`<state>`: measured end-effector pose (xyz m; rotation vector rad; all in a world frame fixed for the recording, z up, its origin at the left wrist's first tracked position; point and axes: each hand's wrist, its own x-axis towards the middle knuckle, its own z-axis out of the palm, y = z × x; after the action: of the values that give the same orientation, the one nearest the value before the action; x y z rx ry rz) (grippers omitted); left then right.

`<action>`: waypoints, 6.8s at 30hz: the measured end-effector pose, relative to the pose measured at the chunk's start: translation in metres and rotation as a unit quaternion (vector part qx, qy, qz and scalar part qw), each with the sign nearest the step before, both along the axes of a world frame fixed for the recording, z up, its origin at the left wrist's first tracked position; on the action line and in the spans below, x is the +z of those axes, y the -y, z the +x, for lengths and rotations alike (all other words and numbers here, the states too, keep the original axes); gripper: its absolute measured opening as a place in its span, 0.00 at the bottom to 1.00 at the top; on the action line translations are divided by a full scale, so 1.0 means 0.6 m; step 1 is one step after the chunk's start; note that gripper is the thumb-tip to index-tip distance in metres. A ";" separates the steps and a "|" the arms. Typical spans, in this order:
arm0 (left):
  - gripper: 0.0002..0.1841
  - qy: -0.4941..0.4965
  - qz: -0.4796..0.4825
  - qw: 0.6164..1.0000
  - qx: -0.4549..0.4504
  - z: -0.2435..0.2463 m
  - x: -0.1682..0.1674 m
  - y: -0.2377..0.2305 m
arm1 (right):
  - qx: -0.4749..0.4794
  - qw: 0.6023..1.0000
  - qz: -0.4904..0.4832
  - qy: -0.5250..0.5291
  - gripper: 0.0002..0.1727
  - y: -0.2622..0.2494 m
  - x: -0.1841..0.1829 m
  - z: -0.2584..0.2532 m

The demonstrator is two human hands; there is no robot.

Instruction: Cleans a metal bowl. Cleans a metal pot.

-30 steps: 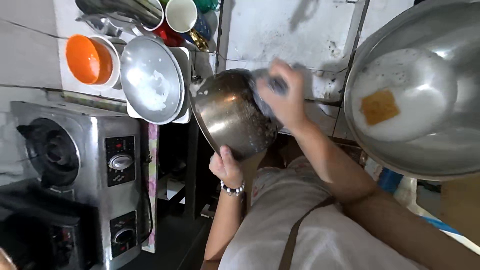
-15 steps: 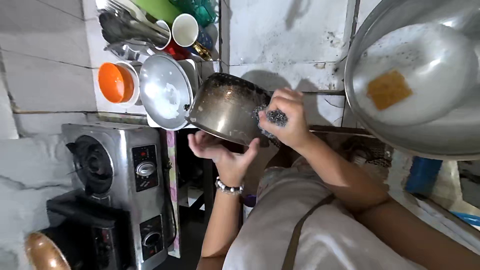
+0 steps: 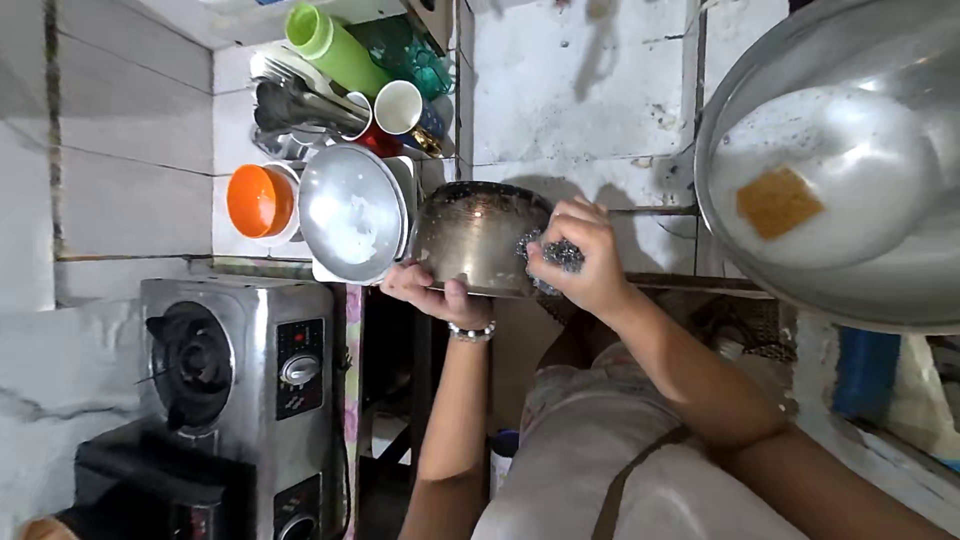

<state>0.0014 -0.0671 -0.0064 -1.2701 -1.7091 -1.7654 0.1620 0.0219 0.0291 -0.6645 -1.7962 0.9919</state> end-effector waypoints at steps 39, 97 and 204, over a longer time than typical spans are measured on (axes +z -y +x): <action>0.20 0.053 0.071 0.986 0.144 0.077 -0.001 -0.055 | 0.172 0.973 0.089 0.126 0.13 -0.047 0.083 -0.057; 0.30 -0.019 0.022 0.996 0.081 0.063 -0.023 -0.036 | 0.192 0.934 0.028 0.301 0.14 -0.153 0.100 -0.096; 0.26 -0.047 0.048 0.987 0.143 0.095 -0.008 -0.072 | 0.168 0.961 0.046 0.217 0.14 -0.154 0.082 -0.056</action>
<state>0.0584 -0.0241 -0.0112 -0.9937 -1.6405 -1.5739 0.1286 0.1144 0.0781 -0.5582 -2.3869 1.0278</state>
